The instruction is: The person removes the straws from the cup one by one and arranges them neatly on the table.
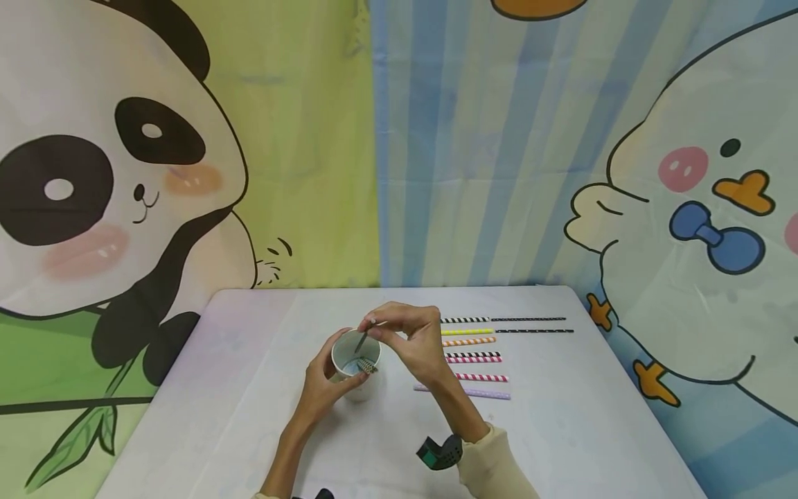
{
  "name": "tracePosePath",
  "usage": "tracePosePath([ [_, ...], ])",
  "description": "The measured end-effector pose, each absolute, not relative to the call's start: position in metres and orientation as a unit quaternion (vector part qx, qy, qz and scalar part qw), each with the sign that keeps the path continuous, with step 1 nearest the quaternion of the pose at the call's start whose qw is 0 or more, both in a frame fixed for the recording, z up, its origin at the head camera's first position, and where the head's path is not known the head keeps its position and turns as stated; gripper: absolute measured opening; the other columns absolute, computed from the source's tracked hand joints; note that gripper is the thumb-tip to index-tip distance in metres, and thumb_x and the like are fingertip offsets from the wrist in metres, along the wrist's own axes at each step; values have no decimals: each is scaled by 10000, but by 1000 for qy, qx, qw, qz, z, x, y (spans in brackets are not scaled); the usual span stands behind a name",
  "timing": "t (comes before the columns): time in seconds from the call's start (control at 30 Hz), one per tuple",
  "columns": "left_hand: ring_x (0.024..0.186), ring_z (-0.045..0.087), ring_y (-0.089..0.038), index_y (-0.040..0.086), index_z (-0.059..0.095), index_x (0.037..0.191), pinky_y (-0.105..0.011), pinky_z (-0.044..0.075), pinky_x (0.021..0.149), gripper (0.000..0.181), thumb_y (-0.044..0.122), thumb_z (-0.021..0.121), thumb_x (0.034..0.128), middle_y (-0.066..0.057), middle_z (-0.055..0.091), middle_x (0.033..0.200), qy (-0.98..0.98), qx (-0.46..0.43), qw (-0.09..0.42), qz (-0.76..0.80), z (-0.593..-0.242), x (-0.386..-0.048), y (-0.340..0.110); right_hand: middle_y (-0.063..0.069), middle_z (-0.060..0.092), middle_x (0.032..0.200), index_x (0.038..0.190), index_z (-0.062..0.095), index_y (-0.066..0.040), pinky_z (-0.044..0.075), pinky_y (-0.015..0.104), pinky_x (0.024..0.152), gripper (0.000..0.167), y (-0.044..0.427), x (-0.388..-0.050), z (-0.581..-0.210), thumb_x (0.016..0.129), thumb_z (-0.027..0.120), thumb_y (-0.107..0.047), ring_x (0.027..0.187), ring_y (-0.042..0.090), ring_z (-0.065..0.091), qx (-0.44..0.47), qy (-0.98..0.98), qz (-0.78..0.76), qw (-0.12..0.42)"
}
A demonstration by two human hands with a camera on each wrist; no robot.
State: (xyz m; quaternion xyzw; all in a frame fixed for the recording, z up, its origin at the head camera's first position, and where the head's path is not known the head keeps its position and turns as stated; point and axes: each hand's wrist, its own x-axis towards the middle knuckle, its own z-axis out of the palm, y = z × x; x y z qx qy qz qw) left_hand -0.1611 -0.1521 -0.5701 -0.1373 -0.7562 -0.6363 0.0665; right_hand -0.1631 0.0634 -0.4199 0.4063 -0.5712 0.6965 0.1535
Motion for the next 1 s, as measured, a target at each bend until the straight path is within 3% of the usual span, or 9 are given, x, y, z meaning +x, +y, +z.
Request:
tracePosePath([
  [0.27,1313,643,-480,250,466,1649,-432,577,1106,904,160,933,881,-189,633,1518,-759,-141,70,-632,-571,-161,-153,317,760,957,1017,798,105,685,412,867,82,77,-165,-413,944,789,69,973,164,804,405,-570,695,167],
  [0.67,1315,647,-453,246,485,1638,-325,573,1091,911,132,946,861,-100,653,1502,-760,-141,78,-629,-571,-161,-152,30,837,1019,1047,839,10,672,330,878,182,104,-168,-409,925,774,128,977,172,808,390,-581,686,199],
  [1.0,1301,651,-465,223,479,1643,-359,587,1080,930,116,951,849,-121,650,1502,-762,-148,84,-624,-570,-162,-151,13,836,1010,1043,839,17,664,285,842,217,130,-170,-414,907,765,170,966,168,795,360,-607,673,223],
])
